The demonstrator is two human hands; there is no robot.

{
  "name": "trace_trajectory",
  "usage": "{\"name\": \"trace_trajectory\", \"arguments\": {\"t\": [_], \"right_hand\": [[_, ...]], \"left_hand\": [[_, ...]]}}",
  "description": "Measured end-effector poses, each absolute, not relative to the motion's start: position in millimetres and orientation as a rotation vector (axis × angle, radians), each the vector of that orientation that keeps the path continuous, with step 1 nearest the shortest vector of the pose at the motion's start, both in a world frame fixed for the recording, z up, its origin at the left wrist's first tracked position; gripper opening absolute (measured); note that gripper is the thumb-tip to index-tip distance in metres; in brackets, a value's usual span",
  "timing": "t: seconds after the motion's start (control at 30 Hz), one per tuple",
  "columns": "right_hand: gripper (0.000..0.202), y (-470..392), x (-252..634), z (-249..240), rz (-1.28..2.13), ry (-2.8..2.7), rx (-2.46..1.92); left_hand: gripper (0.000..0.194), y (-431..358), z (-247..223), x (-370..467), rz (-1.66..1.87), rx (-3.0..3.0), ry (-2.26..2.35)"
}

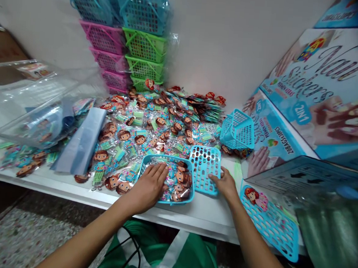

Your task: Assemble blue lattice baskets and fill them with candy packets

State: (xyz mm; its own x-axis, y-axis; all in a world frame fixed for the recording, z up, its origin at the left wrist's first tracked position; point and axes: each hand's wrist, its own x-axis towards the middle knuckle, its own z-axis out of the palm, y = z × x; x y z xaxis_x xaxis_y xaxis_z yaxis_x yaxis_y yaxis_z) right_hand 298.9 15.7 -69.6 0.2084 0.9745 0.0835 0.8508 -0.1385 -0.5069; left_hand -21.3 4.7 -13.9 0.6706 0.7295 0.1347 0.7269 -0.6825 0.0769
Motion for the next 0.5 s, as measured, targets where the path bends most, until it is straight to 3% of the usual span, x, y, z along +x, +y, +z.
{"name": "trace_trajectory", "arguments": {"t": [0.13,0.33,0.5], "right_hand": [[0.044,13,285,-25,0.482,-1.726,-1.852],[0.045,2,263,51,0.2,-1.703,-1.599],[0.038,41,270,49,0.546,-1.694,-1.355]], "left_hand": [[0.05,3,-13,-22,0.208,2.865,1.255],[0.052,2,-14,-23,0.225,2.859,1.243],[0.047,3,-11,-23,0.291,2.822,1.222]]}}
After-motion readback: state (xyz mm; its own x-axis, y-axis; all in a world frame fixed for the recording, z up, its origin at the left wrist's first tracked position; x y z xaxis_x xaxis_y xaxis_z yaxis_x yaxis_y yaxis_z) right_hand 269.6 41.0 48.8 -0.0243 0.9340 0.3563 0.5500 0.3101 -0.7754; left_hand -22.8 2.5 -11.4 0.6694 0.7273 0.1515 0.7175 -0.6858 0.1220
